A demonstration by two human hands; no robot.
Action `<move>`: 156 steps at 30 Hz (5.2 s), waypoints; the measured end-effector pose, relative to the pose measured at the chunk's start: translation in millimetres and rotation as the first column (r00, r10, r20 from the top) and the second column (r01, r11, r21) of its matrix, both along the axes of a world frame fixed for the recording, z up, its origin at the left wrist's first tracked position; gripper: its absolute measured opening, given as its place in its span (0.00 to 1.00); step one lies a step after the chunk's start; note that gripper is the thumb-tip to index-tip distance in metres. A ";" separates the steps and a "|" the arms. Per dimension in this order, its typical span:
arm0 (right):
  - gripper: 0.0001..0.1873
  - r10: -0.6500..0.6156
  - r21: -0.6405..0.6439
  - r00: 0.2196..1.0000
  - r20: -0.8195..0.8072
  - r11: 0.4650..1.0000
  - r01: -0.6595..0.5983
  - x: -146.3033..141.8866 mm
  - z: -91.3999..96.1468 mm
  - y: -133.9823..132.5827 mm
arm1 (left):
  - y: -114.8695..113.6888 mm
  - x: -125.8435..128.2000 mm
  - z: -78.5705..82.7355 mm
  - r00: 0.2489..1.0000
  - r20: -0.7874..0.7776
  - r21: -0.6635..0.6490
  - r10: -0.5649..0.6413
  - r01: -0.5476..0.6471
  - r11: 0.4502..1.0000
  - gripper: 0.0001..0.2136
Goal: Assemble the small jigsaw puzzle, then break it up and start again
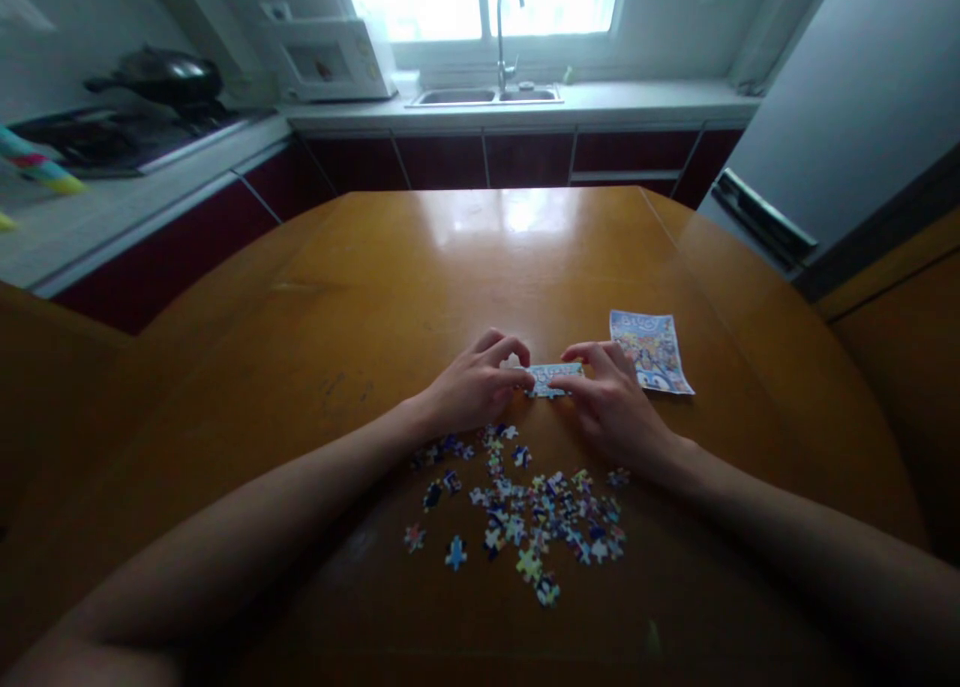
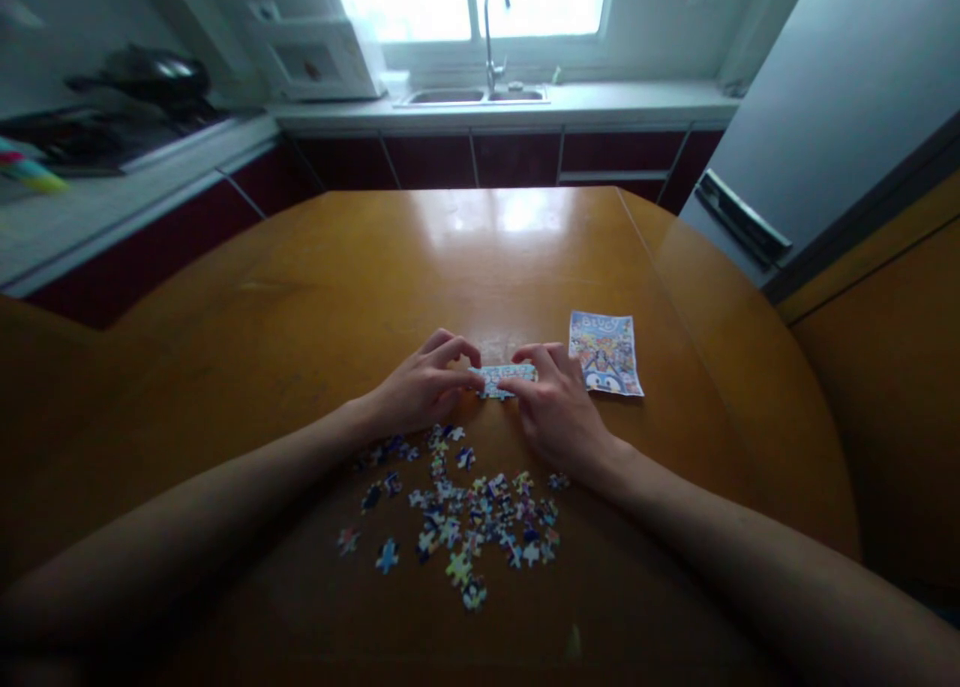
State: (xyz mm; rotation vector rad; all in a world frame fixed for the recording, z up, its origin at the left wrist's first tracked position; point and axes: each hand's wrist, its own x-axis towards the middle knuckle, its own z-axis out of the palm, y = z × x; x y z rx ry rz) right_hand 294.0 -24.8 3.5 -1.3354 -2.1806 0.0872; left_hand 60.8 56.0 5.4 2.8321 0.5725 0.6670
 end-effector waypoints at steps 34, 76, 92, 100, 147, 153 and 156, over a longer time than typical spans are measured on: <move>0.12 0.062 -0.054 0.991 0.117 0.997 -0.056 -7.5 2.5 -5.2 | 0.3 -0.1 1.0 0.997 0.048 -0.032 -0.056 0.058 0.998 0.21; 0.15 0.004 -0.114 1.000 0.005 0.993 -0.004 -9.0 3.3 -7.7 | -0.5 -0.4 1.3 0.997 0.075 0.073 0.005 -0.011 0.997 0.17; 0.14 0.033 -0.096 0.999 -0.022 0.995 -0.035 -11.9 -0.7 -6.4 | -0.8 1.5 1.9 0.993 0.115 0.017 -0.004 0.003 1.000 0.21; 0.15 -0.011 -0.042 0.985 -0.174 0.999 0.003 -4.6 -0.4 -1.8 | 6.7 -1.5 1.9 0.929 0.333 0.005 0.160 -0.171 0.985 0.17; 0.08 0.193 -0.294 0.980 -0.046 0.935 -0.197 5.3 1.4 -9.5 | 14.2 -1.7 -5.5 0.896 0.320 -0.207 0.307 -0.250 0.946 0.14; 0.08 0.171 -0.276 0.983 -0.061 0.944 -0.181 8.9 4.2 -8.6 | 27.9 -4.3 -7.4 0.738 0.392 -0.576 0.549 -0.268 0.772 0.12; 0.08 0.159 -0.276 0.985 -0.069 0.946 -0.172 11.8 7.0 -7.9 | 30.8 -5.9 -4.6 0.670 0.411 -0.703 0.619 -0.200 0.683 0.10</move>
